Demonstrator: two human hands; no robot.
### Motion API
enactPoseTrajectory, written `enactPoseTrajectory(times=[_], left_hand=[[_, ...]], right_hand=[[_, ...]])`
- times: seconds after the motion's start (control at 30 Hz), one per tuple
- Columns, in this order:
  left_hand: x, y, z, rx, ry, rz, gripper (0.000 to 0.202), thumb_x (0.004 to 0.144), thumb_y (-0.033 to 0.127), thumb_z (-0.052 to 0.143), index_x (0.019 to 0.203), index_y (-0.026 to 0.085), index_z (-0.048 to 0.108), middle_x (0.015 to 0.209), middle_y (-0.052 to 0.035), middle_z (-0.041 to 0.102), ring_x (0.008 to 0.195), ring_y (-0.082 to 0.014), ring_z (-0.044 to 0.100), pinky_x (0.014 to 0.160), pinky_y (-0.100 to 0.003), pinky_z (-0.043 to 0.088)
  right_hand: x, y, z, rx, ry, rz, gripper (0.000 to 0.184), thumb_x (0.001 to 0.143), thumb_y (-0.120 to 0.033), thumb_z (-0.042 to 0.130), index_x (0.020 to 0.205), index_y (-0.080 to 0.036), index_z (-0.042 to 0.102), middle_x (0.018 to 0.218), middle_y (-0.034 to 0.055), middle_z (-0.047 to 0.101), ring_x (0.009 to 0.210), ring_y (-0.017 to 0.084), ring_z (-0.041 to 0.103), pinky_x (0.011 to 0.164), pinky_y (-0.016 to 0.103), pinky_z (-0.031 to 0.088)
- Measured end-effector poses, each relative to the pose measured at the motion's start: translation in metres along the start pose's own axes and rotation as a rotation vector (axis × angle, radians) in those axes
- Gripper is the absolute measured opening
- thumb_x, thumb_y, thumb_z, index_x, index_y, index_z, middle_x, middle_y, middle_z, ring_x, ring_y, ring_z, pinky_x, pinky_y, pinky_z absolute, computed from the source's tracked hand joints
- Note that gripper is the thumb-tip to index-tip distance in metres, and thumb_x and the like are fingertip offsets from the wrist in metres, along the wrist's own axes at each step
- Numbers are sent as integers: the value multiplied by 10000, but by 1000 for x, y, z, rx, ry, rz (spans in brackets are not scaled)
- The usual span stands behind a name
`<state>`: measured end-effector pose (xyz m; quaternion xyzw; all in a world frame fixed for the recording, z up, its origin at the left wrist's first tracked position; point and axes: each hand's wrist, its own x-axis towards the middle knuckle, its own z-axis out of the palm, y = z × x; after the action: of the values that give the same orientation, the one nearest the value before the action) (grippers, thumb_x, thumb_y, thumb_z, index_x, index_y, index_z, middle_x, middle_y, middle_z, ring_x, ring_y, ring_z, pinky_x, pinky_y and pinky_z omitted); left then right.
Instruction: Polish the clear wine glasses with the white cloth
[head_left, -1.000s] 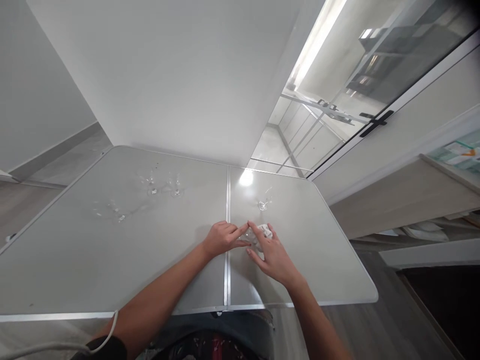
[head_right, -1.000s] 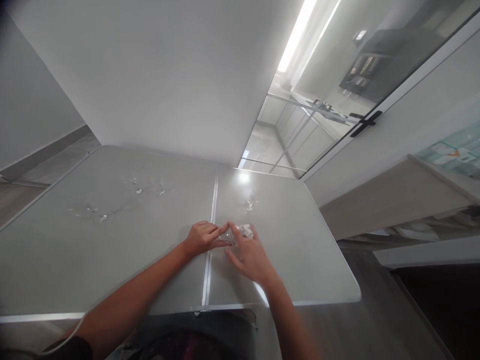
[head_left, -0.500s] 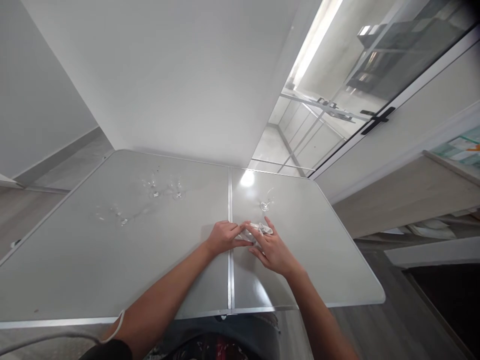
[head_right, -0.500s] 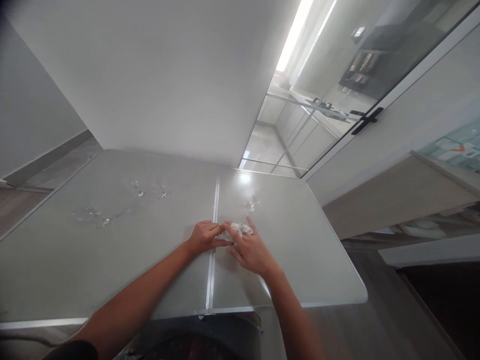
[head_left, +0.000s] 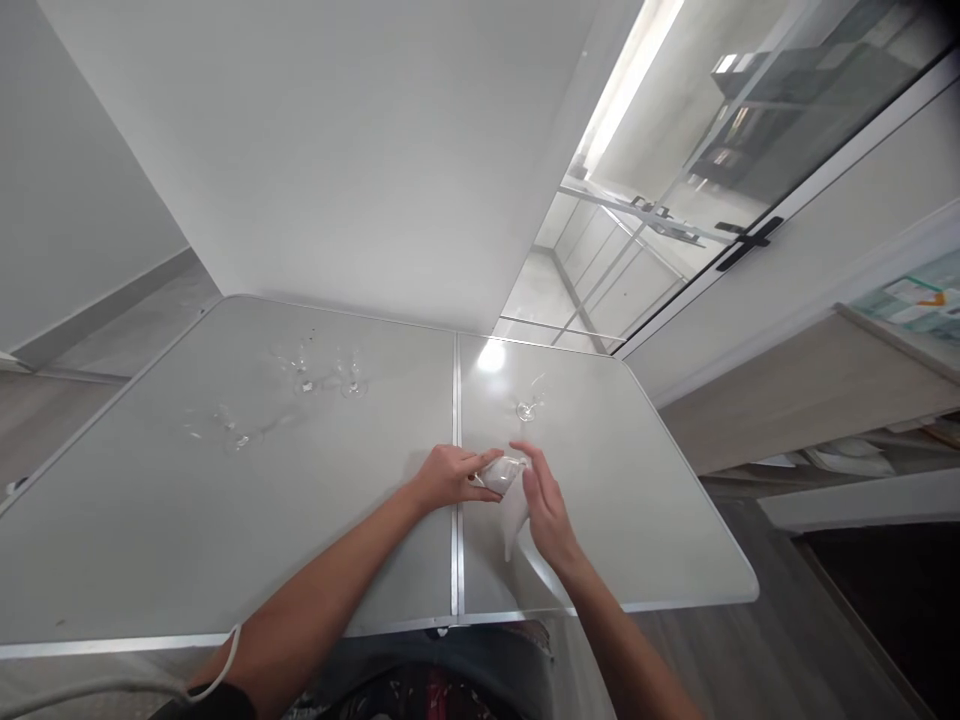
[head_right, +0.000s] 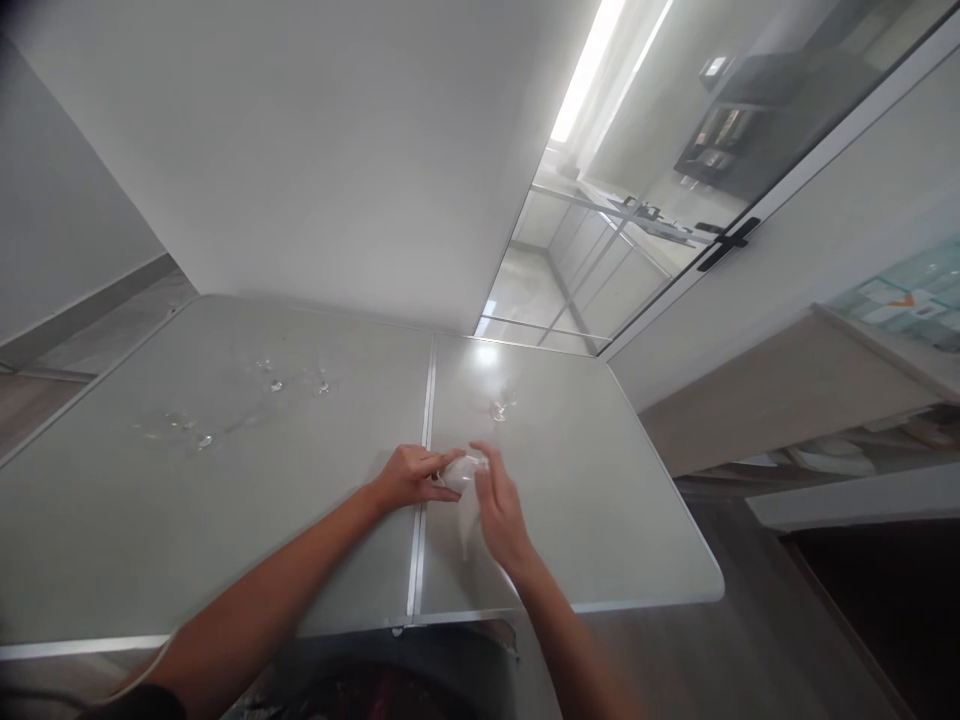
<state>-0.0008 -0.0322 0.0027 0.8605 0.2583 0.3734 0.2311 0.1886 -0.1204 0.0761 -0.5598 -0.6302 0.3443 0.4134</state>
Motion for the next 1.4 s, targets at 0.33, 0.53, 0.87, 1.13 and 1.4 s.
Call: enactPoseTrajectory(times=[0.33, 0.53, 0.87, 1.13, 1.4], left_hand=[[9, 10, -15, -1241, -528, -469, 624, 765, 713, 697, 842, 96, 652, 656, 21, 443, 513, -70, 355, 469, -222, 245], [3, 2, -2, -812, -220, -377, 650, 754, 674, 738, 1092, 119, 710, 596, 64, 402, 535, -73, 332, 531, -217, 301], [-1, 2, 0, 63, 23, -80, 670, 819, 672, 680, 1283, 191, 702, 632, 3, 594, 562, -110, 496, 600, -236, 375], [13, 23, -16, -888, -308, -437, 552, 765, 572, 782, 1074, 117, 737, 579, 68, 419, 535, -69, 353, 517, -216, 286], [12, 20, -23, -1296, -634, -703, 466, 688, 505, 862, 738, 144, 571, 582, 70, 364, 484, -50, 320, 430, -191, 181]], right_hand=[[16, 5, -26, -500, -365, -748, 445, 1028, -499, 363, 1337, -199, 476, 1071, 119, 714, 914, 291, 646, 934, 514, 378], [15, -6, -6, -431, -234, -459, 350, 1035, -394, 412, 1332, -219, 467, 1061, 86, 712, 933, 258, 650, 1027, 513, 357], [0, -32, 21, -125, 12, 187, 393, 1058, -543, 285, 1264, -269, 477, 982, 28, 658, 884, 220, 638, 787, 352, 505], [2, -21, -14, -402, -277, -238, 583, 1019, -547, 390, 1493, -213, 328, 1036, 89, 679, 957, 283, 615, 1026, 517, 379], [10, -12, -25, -451, -547, -551, 708, 956, -647, 430, 1488, -184, 379, 752, 20, 666, 758, 258, 597, 1011, 519, 316]])
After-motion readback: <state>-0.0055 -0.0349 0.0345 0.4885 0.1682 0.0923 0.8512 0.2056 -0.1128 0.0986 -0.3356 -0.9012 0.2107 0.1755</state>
